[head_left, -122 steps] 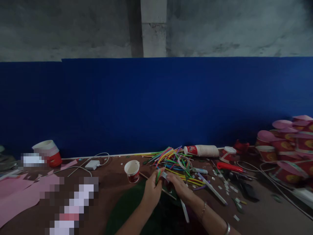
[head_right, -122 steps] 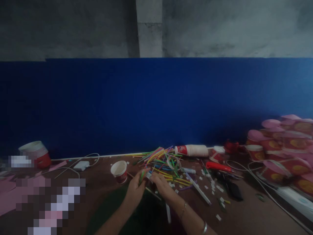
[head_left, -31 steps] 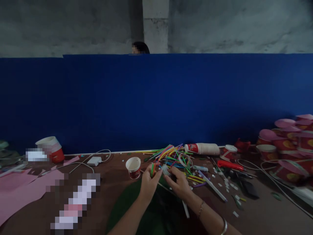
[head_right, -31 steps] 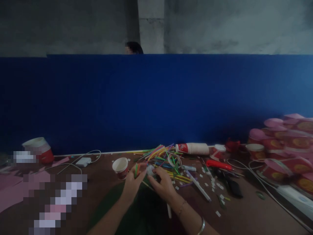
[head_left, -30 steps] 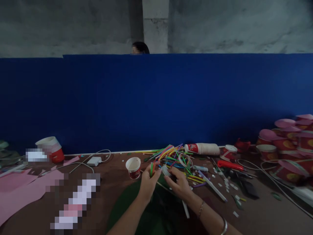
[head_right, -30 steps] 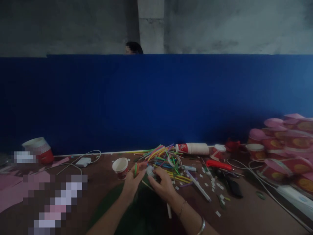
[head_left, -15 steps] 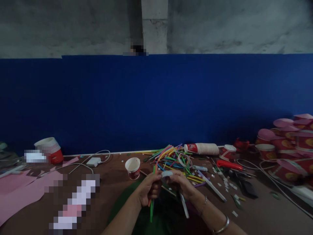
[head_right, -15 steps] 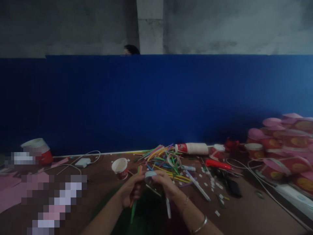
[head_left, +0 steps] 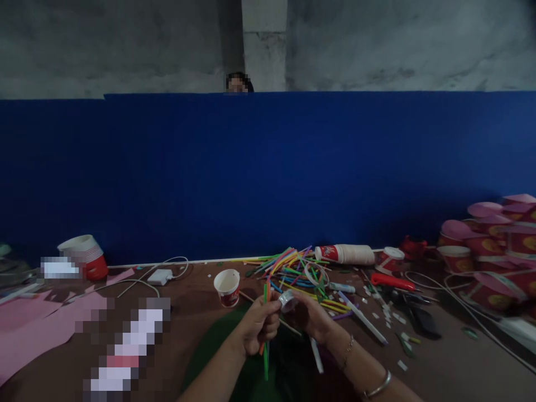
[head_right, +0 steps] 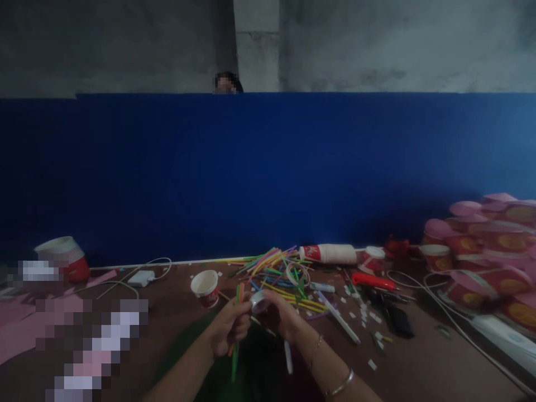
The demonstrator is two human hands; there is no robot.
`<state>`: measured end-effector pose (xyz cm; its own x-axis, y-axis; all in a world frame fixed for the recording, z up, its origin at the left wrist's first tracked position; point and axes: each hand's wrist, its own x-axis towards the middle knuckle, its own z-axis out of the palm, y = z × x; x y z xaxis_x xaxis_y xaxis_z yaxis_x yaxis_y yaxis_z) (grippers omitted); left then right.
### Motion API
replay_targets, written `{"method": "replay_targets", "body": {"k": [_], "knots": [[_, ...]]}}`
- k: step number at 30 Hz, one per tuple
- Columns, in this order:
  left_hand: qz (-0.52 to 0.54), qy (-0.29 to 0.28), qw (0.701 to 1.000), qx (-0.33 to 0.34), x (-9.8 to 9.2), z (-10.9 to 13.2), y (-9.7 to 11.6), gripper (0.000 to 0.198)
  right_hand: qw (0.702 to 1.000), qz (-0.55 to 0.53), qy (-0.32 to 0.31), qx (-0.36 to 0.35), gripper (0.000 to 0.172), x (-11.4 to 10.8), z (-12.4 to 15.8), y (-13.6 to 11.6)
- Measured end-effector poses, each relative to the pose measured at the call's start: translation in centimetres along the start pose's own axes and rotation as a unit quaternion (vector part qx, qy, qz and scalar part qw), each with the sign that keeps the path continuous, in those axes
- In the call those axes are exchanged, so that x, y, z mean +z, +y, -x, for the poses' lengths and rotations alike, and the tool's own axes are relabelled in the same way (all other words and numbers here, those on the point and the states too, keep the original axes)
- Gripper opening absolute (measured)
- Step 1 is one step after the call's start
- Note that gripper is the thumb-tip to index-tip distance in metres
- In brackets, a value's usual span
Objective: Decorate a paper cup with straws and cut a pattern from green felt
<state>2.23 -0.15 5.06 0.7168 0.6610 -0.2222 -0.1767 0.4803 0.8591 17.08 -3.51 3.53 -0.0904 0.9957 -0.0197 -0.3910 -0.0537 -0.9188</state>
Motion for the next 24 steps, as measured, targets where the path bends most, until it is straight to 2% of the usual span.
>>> {"method": "replay_targets", "body": {"k": [2, 4, 11, 17, 24], "knots": [[-0.005, 0.011, 1.0, 0.008, -0.1, -0.2, -0.3, 0.034, 0.997, -0.071, 0.004, 0.042, 0.03, 0.1, 0.1, -0.1], [-0.003, 0.016, 1.0, 0.016, -0.2, -0.3, -0.6, 0.035, 0.991, -0.121, 0.002, 0.054, 0.028, 0.2, 0.1, -0.2], [0.03, -0.002, 0.999, 0.033, -0.2, 0.0, -0.7, 0.038, 0.978, -0.184, -0.011, 0.102, 0.026, 0.3, 0.0, 0.1], [0.019, 0.011, 0.999, 0.036, -0.2, -0.1, -0.8, 0.037, 0.973, -0.215, 0.005, 0.081, 0.017, 0.1, -0.2, 0.5], [-0.003, 0.038, 0.999, 0.035, -0.4, -0.6, -1.3, 0.038, 0.977, -0.209, -0.013, 0.052, 0.022, -0.1, -0.4, 0.7]]}}
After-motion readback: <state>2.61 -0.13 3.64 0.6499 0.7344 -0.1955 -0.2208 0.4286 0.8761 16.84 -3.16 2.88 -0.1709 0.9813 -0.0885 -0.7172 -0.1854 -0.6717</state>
